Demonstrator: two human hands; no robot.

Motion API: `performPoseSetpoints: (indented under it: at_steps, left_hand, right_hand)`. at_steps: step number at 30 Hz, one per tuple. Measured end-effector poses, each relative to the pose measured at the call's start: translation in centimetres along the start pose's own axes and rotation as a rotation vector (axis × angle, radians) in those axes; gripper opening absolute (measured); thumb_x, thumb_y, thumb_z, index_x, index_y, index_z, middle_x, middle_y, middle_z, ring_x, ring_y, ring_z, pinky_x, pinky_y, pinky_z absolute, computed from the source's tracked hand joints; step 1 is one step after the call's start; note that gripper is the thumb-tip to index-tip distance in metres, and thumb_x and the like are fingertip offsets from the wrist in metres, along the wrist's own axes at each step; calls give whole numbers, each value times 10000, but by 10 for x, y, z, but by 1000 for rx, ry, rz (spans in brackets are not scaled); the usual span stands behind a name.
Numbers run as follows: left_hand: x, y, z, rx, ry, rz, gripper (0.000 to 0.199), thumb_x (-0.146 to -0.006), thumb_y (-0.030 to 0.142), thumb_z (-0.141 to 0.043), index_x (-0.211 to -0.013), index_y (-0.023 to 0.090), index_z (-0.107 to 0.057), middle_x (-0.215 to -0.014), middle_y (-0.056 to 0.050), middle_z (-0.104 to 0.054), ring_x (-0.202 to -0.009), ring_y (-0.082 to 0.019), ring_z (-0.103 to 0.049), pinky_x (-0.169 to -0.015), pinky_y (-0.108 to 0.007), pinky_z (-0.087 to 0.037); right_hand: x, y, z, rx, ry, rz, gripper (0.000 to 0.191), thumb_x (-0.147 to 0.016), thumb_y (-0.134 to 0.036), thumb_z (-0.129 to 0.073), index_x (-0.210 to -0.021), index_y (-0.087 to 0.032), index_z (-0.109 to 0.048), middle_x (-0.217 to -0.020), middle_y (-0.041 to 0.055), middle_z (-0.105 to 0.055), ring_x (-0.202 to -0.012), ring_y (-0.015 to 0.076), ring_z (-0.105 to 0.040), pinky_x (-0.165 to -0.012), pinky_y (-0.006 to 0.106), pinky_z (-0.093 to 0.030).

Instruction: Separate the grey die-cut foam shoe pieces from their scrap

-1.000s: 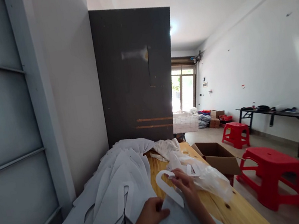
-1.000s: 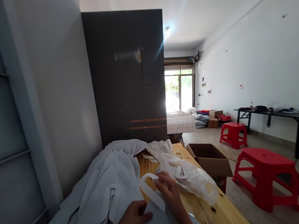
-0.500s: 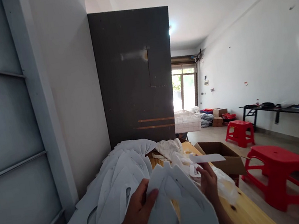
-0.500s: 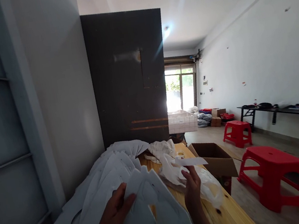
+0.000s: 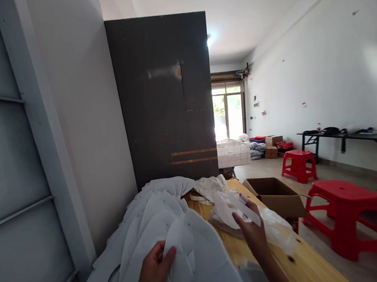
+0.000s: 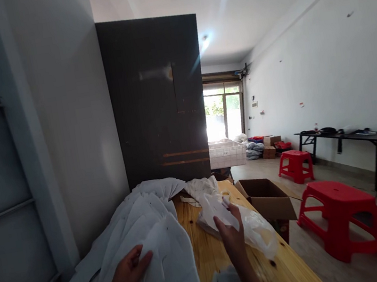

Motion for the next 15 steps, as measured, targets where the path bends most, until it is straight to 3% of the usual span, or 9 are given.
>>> performPoseSetpoints:
  at_steps: [3, 6, 8, 11, 15]
  left_hand:
    - [-11, -52, 6, -254, 120, 39, 315, -675, 584, -718, -861, 330, -701, -1005, -66, -812, -1129, -458, -716, -1015, -575, -524]
    - [-8, -63, 0, -325, 141, -128, 393, -769, 574, -673, -1086, 342, -698, -1254, -106, -742, -1273, -436, -650, -1069, -548, -501]
    - [-2, -57, -7, -299, 146, -237, 456, -828, 592, -643, -1210, 345, -675, -1408, -118, -653, -1387, -418, -565, -1097, -512, -493]
    - [4, -48, -18, -235, 81, -233, 485, -870, 647, -600, -1218, 323, -694, -1414, -116, -644, -1408, -406, -538, -1128, -504, -472]
    - [7, -40, -32, -51, -107, -117, 614, -813, 797, -598, -1056, 256, -758, -1141, -122, -761, -1084, -353, -699, -964, -458, -550]
  right_hand:
    - [12, -15, -16, 454, -92, 272, 392, -911, -183, -591, -1291, -214, -684, -1271, 167, -678, -1204, 381, -581, -992, 557, -447]
    - [27, -25, -32, 605, -168, 409, 498, -900, -19, -442, -1284, -235, -673, -1263, 153, -682, -1195, 356, -593, -973, 537, -441]
    - [35, -36, -39, 545, -208, 461, 478, -921, -20, -436, -1270, -251, -669, -1243, 133, -687, -1169, 332, -615, -970, 508, -454]
    - [47, -54, -50, 362, -309, 480, 346, -989, -116, -488, -1247, -264, -666, -1197, 114, -693, -1108, 302, -646, -936, 453, -490]
    - [64, -73, -62, 165, -443, 445, 245, -1018, -175, -522, -1172, -270, -688, -1140, 101, -702, -1070, 287, -655, -939, 431, -507]
Point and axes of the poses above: each hand's wrist, its own x-axis away from the middle knuckle, its own z-axis out of the back of the hand, y = z × x, the point moved 5 cm from there along -x, towards the middle knuckle
